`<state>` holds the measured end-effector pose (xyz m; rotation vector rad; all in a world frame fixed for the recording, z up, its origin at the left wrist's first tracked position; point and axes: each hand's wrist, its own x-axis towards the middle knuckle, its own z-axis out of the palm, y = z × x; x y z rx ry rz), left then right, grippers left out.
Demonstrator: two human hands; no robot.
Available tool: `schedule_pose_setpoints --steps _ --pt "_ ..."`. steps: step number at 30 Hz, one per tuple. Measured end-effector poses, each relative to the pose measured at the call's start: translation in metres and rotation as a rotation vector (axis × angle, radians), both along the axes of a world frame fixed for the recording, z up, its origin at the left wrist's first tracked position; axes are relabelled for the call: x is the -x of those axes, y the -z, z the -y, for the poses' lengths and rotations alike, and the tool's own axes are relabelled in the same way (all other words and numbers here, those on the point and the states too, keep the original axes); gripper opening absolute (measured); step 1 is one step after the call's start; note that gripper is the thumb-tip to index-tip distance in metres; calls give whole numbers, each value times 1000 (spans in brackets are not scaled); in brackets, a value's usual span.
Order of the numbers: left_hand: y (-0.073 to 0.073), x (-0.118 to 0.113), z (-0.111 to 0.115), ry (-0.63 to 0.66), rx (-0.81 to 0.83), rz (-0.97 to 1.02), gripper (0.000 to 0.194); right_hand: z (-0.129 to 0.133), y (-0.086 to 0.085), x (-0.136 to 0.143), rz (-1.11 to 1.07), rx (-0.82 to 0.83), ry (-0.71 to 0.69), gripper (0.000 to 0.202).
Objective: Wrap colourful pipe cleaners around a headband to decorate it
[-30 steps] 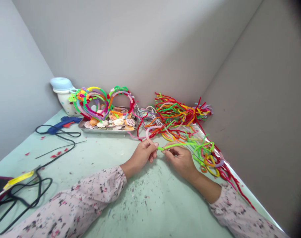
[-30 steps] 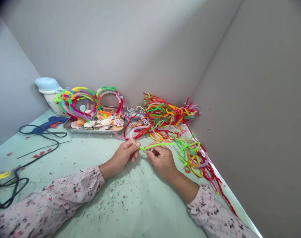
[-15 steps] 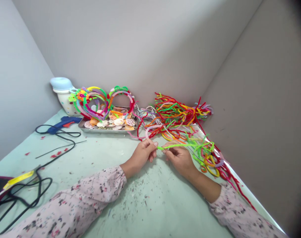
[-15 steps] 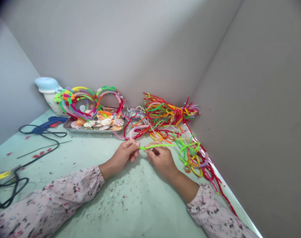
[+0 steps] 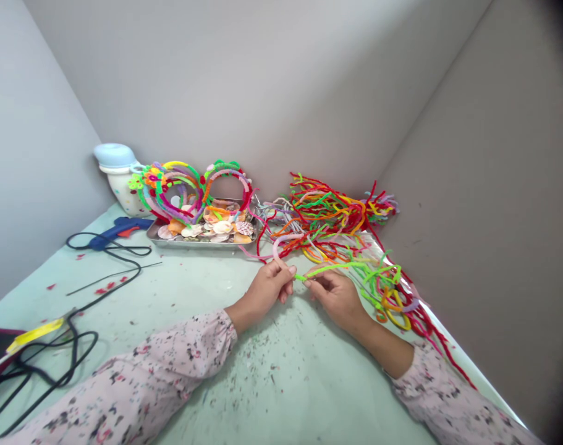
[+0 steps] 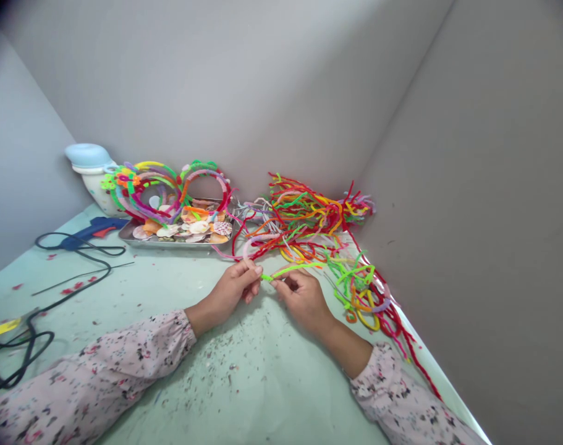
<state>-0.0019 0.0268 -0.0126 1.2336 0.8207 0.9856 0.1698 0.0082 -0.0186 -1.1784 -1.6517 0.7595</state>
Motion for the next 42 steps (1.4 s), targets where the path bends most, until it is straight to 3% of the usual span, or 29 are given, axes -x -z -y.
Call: schedule_pose_setpoints --steps 7,42 --pt "-2 0 0 -14 33 12 30 -3 2 0 -2 5 -57 19" --pt "-2 -1 1 -8 -11 -6 30 -1 -4 1 -2 52 -35 14"
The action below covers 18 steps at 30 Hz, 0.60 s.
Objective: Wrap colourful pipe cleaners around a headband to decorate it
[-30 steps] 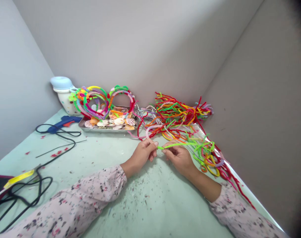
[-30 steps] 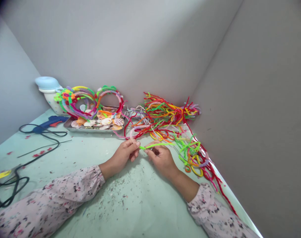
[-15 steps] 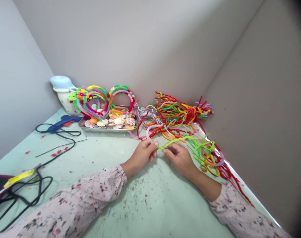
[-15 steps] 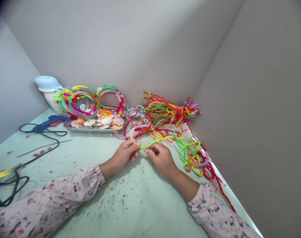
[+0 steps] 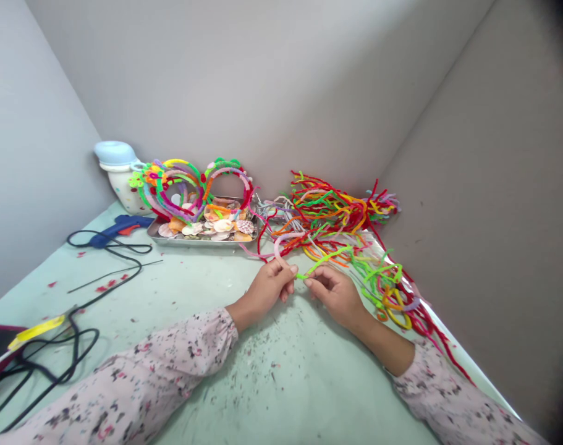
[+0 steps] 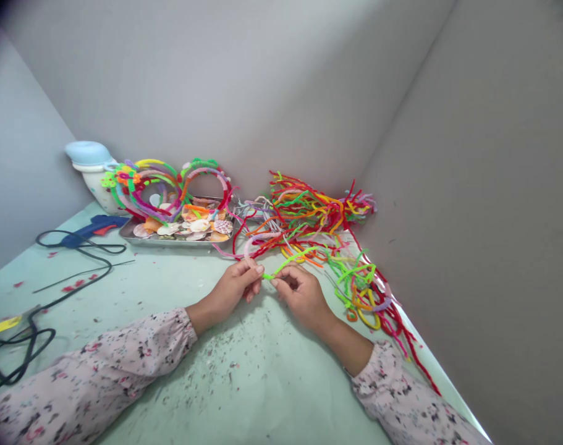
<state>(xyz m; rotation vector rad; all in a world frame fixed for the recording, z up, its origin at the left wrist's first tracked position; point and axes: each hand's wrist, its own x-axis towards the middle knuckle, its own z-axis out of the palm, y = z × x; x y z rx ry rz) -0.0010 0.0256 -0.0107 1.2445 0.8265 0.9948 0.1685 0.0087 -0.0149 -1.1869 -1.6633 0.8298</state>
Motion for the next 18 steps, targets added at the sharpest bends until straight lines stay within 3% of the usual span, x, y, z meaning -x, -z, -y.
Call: schedule_pose_setpoints --steps 18 --pt "1 0 -1 -1 27 23 31 -1 3 -1 -45 20 -22 16"
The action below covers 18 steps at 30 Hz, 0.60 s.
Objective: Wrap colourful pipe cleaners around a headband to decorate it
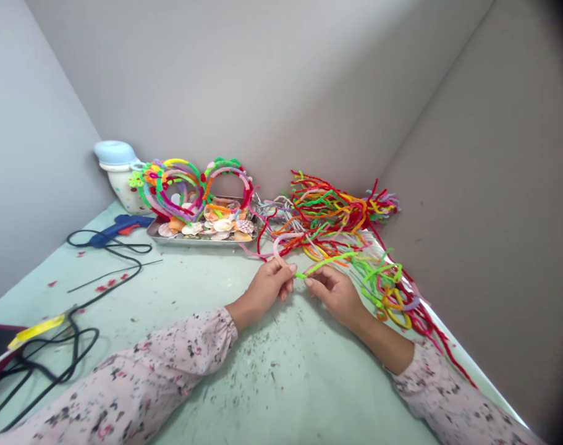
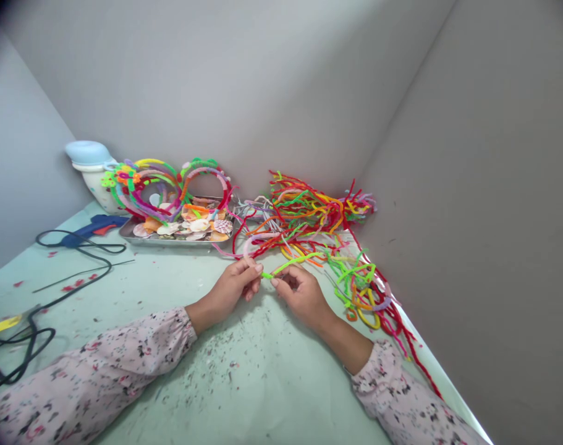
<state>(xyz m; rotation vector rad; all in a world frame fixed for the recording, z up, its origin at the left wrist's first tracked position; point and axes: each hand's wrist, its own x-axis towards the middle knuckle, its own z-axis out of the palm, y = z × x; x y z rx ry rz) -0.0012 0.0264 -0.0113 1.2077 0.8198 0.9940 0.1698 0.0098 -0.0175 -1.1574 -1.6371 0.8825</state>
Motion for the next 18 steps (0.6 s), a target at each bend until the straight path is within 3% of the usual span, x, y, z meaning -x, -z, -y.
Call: schedule_pose_setpoints --steps 18 --pt "2 -1 1 -2 -35 -26 30 1 -8 1 9 71 -19 15"
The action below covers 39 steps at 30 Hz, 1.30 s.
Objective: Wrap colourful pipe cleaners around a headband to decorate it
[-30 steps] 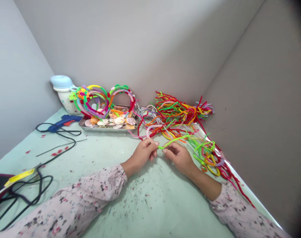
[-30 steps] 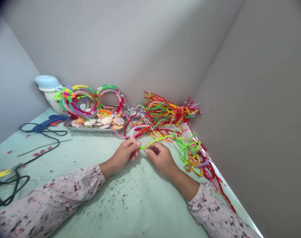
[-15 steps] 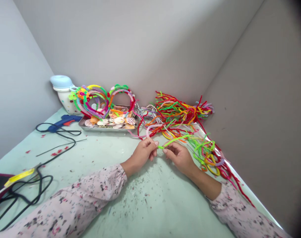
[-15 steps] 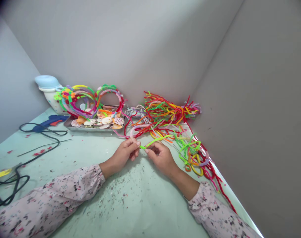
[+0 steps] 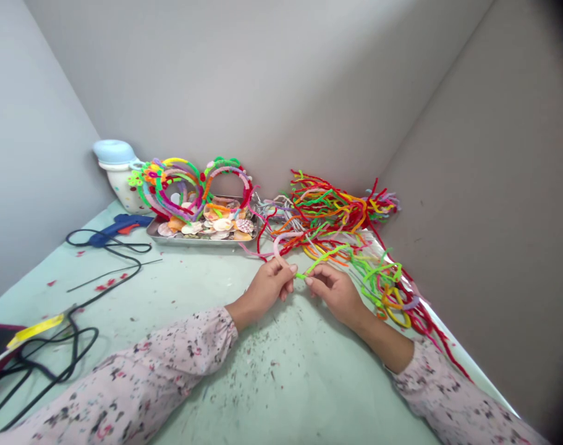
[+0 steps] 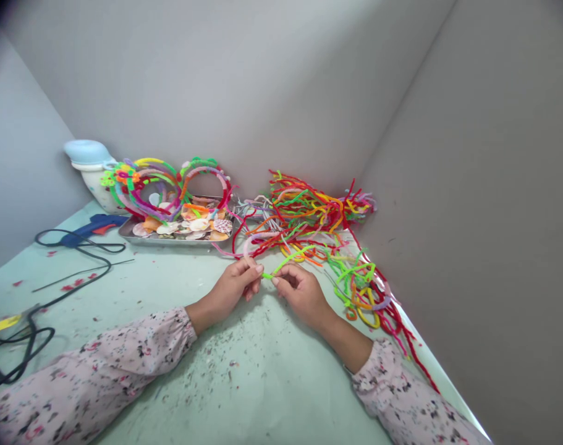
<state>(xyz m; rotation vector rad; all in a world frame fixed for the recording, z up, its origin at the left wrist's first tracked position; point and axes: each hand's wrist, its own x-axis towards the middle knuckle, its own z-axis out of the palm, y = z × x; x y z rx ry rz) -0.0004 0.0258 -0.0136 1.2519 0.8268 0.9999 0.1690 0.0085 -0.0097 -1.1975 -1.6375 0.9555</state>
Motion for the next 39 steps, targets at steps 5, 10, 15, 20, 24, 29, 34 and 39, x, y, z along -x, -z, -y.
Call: schedule_pose_setpoints --steps 5,10,15,20,24,29,34,39 --pt "-2 -1 1 -8 -8 -15 29 0 -2 0 -9 18 -11 15" --pt "-1 0 1 -5 -11 -19 31 -1 0 0 -8 -1 1 14" --pt "0 1 2 15 -25 -19 34 -1 7 -1 -22 -82 28 11" --pt "-2 0 3 24 15 -91 41 -1 11 -3 24 -169 37 11" --pt "-3 0 2 20 44 -134 39 0 11 -3 111 -224 43 11" --pt "-2 -1 1 18 28 -109 34 1 10 -3 118 -261 36 9" --pt "-2 -2 1 17 16 -102 33 1 9 -2 116 -262 49 10" --pt "1 -3 2 17 -20 -143 33 3 5 -1 192 -293 70 10"
